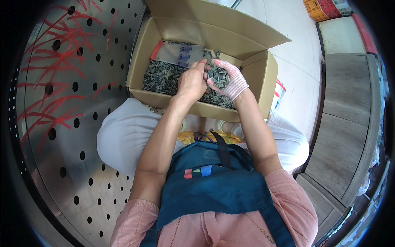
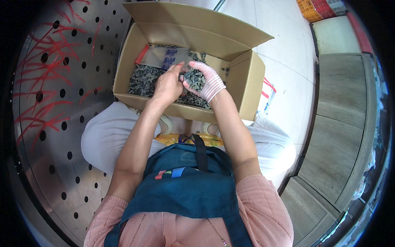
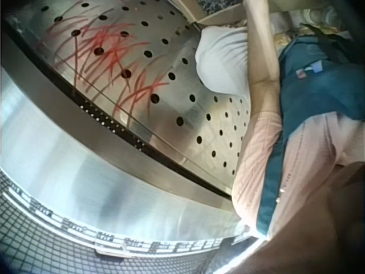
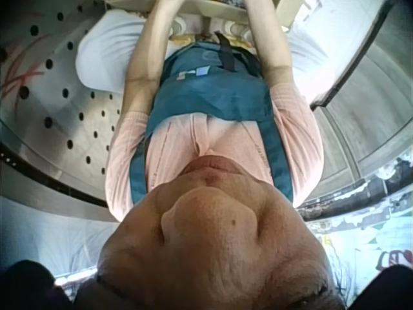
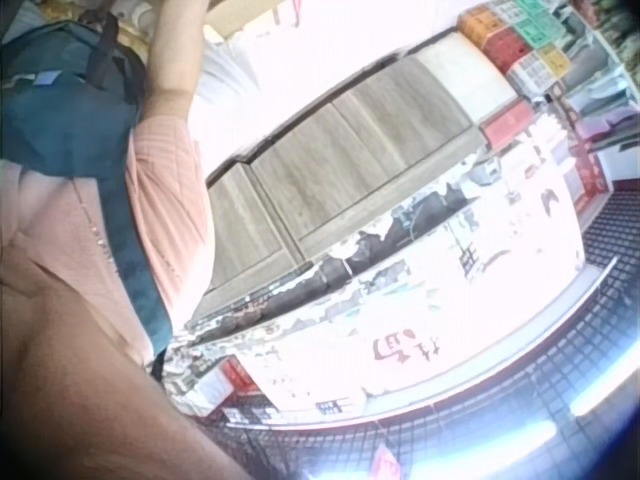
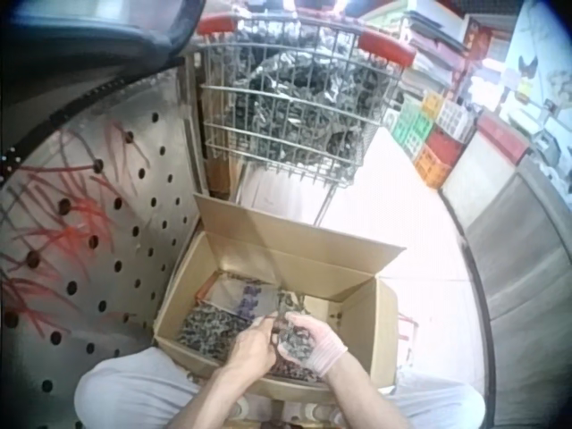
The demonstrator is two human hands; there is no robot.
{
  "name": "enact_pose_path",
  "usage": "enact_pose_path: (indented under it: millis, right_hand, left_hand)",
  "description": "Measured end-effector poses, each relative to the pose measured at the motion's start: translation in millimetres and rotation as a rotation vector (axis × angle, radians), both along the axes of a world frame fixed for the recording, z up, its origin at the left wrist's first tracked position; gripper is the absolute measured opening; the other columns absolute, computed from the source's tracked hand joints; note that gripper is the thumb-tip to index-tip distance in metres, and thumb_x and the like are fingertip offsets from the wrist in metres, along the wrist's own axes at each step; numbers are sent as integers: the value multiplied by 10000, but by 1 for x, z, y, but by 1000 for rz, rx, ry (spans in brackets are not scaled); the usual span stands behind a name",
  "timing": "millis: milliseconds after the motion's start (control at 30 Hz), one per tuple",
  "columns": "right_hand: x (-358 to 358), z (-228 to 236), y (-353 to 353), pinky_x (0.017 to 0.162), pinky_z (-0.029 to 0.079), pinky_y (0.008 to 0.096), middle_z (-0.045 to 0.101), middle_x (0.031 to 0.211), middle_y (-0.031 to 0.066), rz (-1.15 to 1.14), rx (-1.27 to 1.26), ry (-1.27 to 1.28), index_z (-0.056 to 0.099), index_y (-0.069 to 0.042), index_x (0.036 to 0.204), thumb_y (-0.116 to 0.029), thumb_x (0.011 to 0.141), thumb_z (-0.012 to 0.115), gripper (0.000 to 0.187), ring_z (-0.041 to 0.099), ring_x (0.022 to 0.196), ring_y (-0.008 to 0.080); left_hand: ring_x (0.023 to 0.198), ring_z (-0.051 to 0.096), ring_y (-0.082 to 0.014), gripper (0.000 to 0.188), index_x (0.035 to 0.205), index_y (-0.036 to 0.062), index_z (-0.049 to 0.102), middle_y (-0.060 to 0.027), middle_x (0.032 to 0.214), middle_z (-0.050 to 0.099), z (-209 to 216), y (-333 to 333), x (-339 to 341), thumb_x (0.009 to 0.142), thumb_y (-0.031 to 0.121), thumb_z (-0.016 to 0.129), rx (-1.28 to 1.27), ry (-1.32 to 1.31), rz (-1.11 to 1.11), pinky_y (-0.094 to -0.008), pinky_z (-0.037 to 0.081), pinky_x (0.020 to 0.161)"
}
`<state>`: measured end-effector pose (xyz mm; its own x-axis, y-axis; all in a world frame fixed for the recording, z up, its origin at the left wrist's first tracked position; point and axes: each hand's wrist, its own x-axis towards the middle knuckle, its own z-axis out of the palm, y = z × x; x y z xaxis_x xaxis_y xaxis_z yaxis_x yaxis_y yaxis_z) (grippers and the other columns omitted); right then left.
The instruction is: The person scoops small metal fasteners from a cardboard box into clear plastic bags. They seal each bag and place it into a wire basket. The person repeats this process multiple times.
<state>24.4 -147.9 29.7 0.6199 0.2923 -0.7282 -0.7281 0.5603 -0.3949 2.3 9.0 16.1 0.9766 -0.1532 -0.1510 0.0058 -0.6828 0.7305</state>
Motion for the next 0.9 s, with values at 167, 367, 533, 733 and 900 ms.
enact_pose_path:
  millis: [167,367,533,733,900]
  right_hand:
    - [1,-17,7,757,585,399,655,1017,81,-125,15,-219,591,-104,1149,-231,838,780,386,655,918,247]
    - [-3,-16,19,1002,450,428,598,1262,86,-142,-62,-357,585,-76,1244,-310,888,716,445,564,1155,243]
    - [0,-3,30,1143,227,517,491,1411,156,-152,-281,-216,538,-62,1335,-468,882,670,623,353,1376,320]
    - [22,-22,28,1171,67,563,309,1567,199,-224,-334,-11,513,-49,1382,-556,871,631,730,120,1494,370]
    - [10,-7,28,1149,164,539,450,1478,185,142,-457,-173,612,-76,1305,-549,856,645,653,319,1390,377]
  left_hand:
    - [1110,611,-372,573,1349,55,518,-181,1258,604,0,-4,1,788,-26,604,-44,6,-2,-426,489,968]
    - [1190,570,-377,597,1359,39,510,-206,1310,582,-7,-1,3,775,-18,623,-86,-23,30,-415,460,1020]
    - [1202,565,-374,625,1378,42,501,-206,1331,571,-2,-2,3,769,-13,630,-43,58,14,-411,452,1033]
    - [1191,583,-363,645,1385,27,495,-225,1309,585,-7,-9,0,756,-1,638,-43,11,-15,-402,452,1037]
    - [1164,613,-342,644,1391,20,489,-242,1266,612,-16,-2,7,763,-7,631,-137,183,70,-388,470,1009]
